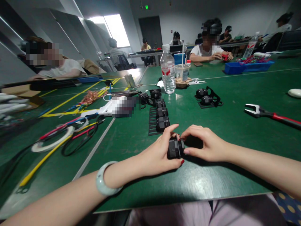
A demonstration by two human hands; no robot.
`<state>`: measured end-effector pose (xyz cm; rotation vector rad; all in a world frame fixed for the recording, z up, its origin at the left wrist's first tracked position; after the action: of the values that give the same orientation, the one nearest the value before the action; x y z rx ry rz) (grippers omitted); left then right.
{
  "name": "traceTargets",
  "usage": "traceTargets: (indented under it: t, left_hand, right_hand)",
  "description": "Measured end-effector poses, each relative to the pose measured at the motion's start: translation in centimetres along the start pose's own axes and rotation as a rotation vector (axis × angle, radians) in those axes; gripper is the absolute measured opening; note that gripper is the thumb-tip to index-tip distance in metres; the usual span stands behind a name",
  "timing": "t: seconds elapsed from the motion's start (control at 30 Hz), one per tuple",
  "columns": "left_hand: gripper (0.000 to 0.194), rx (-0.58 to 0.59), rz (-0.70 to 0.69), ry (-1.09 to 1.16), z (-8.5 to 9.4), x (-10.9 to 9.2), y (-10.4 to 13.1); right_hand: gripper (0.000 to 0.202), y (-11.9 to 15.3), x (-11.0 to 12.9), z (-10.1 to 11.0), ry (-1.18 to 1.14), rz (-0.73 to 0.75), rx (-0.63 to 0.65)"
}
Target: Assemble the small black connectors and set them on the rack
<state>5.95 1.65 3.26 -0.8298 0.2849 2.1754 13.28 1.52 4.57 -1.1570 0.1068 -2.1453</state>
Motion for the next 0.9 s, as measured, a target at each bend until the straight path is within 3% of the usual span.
traceTargets:
  t: [0.63, 0.9]
  left_hand:
    - [0.081, 0.004, -0.006, 0.000, 0.01, -0.02, -0.05]
    - [0.068, -0.008, -0.014, -0.012, 0.03, -0.07, 0.01]
  right_hand:
    - [0.028, 0.08, 0.19, 0.03, 0.044, 0.013, 0.001]
    - [0.032, 0.15, 0.06, 0.56, 0.061, 0.027, -0.034]
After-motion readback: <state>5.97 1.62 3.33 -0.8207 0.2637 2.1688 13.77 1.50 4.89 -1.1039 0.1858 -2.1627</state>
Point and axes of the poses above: each hand's wrist, its own y-axis away from the middle knuckle, its own z-axis out of the back of the hand, x = y × z, the point moved 10 cm from there along -y, towards the middle knuckle, and after that the axes turned 7 degrees about -y, right-handed, at the moved point
